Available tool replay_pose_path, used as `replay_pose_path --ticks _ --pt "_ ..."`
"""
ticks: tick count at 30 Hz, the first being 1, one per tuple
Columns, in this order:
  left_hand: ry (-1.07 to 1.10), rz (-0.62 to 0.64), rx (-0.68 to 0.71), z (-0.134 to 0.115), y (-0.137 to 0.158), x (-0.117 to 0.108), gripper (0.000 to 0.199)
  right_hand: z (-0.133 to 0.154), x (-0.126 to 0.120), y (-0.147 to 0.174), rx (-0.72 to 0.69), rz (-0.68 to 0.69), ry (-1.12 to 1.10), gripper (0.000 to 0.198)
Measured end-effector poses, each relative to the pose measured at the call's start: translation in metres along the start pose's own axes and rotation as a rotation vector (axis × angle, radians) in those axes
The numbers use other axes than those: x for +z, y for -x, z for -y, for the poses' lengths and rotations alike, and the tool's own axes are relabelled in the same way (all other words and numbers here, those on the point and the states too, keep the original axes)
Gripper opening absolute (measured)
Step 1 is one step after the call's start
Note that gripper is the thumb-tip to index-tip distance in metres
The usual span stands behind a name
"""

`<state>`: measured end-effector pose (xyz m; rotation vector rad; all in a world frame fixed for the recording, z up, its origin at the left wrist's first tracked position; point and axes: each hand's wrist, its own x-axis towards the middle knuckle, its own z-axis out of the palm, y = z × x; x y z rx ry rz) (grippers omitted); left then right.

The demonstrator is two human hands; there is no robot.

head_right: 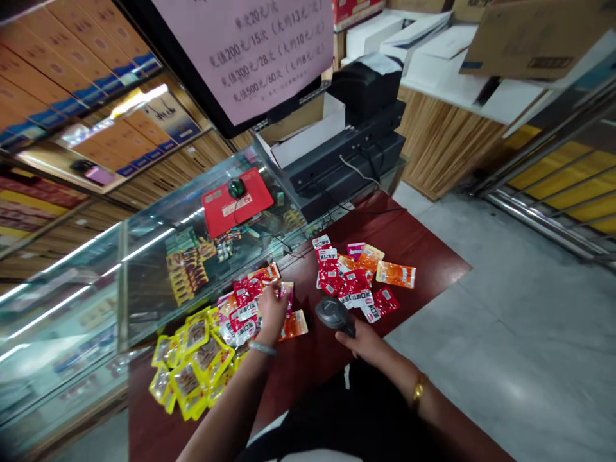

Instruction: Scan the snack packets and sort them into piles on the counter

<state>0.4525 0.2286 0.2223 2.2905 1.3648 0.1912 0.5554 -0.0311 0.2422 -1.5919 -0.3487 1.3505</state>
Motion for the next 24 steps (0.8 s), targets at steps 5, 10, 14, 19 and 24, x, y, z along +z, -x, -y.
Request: replay_pose_path --ticks 5,10,14,19,24 --pt "0.007 0.263 0.069 -0.077 -0.025 0.074 0.054 -0.005 -0.012 0.004 0.005 -0.05 -0.007 0.068" --pt "0.029 0.384 -0.029 -0.098 -0.047 0.095 0.039 -0.012 -0.02 0.007 -0.001 -0.127 -0.005 0.058" --pt "0.421 0.42 -0.127 -0.073 -0.046 0.089 0.023 -0.006 -0.02 0.004 0.008 -0.129 -0.027 0.059" --pt "0.724 0.334 -0.181 -0.038 -0.03 0.073 0.027 0.005 -0.01 -0.006 0.025 -0.074 -0.009 0.063" --pt "0.685 0.282 -0.129 -0.021 -0.02 0.05 0.031 0.013 0.003 -0.017 0.011 -0.016 0.018 0.063"
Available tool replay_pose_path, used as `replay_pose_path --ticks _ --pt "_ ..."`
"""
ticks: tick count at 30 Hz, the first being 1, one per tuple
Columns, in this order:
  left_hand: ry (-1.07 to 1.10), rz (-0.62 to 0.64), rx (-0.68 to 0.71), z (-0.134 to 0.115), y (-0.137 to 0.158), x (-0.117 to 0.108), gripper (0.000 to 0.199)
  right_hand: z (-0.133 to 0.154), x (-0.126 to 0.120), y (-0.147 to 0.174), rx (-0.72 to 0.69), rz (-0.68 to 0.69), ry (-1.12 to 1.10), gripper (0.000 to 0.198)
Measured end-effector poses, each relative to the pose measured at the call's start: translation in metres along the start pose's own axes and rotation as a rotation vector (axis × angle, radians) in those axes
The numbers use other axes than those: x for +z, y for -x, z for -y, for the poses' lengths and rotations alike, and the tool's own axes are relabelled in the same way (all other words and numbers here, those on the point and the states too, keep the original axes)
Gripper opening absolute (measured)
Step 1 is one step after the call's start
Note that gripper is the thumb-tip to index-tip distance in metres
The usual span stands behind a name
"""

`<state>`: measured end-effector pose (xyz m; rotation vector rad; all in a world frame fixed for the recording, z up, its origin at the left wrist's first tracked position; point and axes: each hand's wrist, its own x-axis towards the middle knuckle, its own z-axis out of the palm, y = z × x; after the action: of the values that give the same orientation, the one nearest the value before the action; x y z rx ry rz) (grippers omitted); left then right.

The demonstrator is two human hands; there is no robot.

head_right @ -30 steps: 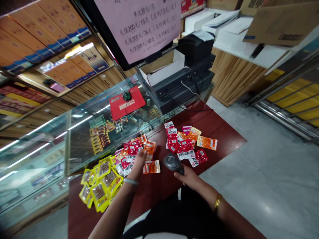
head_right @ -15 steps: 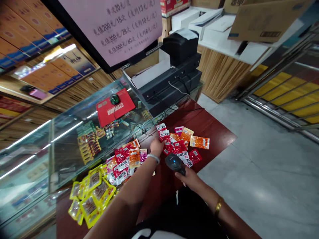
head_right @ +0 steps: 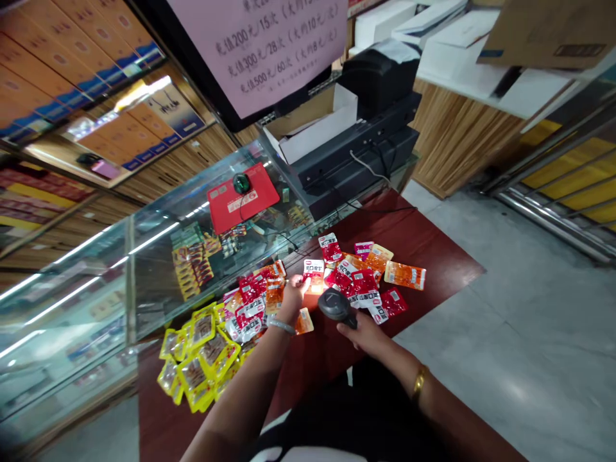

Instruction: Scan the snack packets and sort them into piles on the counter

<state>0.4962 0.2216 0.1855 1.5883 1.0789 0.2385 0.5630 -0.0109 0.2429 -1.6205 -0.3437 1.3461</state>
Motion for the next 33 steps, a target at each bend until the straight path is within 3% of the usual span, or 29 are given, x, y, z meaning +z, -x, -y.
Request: replay_pose_path --ticks 5,8,10,12,13,17,20,22,25,28,33 --pt "-0.156 -0.061 -0.062 0.003 0.022 -0.062 0.021 0.003 0.007 -0.004 -0.019 0.073 0.057 0.061" --pt "-0.572 -0.25 -0.076 0.002 0.03 -0.105 0.025 -0.001 0.009 -0.006 -0.02 0.095 0.039 0.059" --pt "-0.79 -0.38 -0.013 -0.005 0.026 -0.112 0.031 -0.006 0.008 -0.007 -0.01 0.086 0.023 0.059" --pt "-0.84 -0.361 0.074 -0.017 0.011 -0.094 0.033 -0.01 0.005 -0.007 0.003 0.066 0.009 0.059" --pt "-0.816 -0.29 0.108 -0.024 0.001 -0.077 0.033 -0.012 0.004 -0.007 0.01 0.052 0.002 0.059" --pt "-0.738 -0.099 0.084 -0.051 -0.04 0.018 0.043 -0.013 -0.005 -0.006 0.034 -0.017 -0.034 0.063" --pt "-0.778 -0.133 0.01 -0.066 -0.058 0.075 0.062 -0.009 -0.014 -0.005 0.031 -0.079 -0.074 0.065" --pt "-0.793 -0.166 -0.003 -0.073 -0.064 0.096 0.07 -0.006 -0.021 -0.006 0.02 -0.101 -0.079 0.063" --pt "-0.802 -0.127 -0.002 -0.078 -0.068 0.103 0.065 -0.003 -0.029 -0.009 0.016 -0.131 -0.076 0.058" --pt "-0.769 -0.067 -0.006 -0.076 -0.074 0.092 0.047 -0.002 -0.034 -0.013 0.018 -0.152 -0.081 0.055" --pt "-0.345 0.025 -0.034 -0.055 -0.072 0.059 0.028 0.001 -0.034 -0.015 0.011 -0.148 -0.036 0.054"
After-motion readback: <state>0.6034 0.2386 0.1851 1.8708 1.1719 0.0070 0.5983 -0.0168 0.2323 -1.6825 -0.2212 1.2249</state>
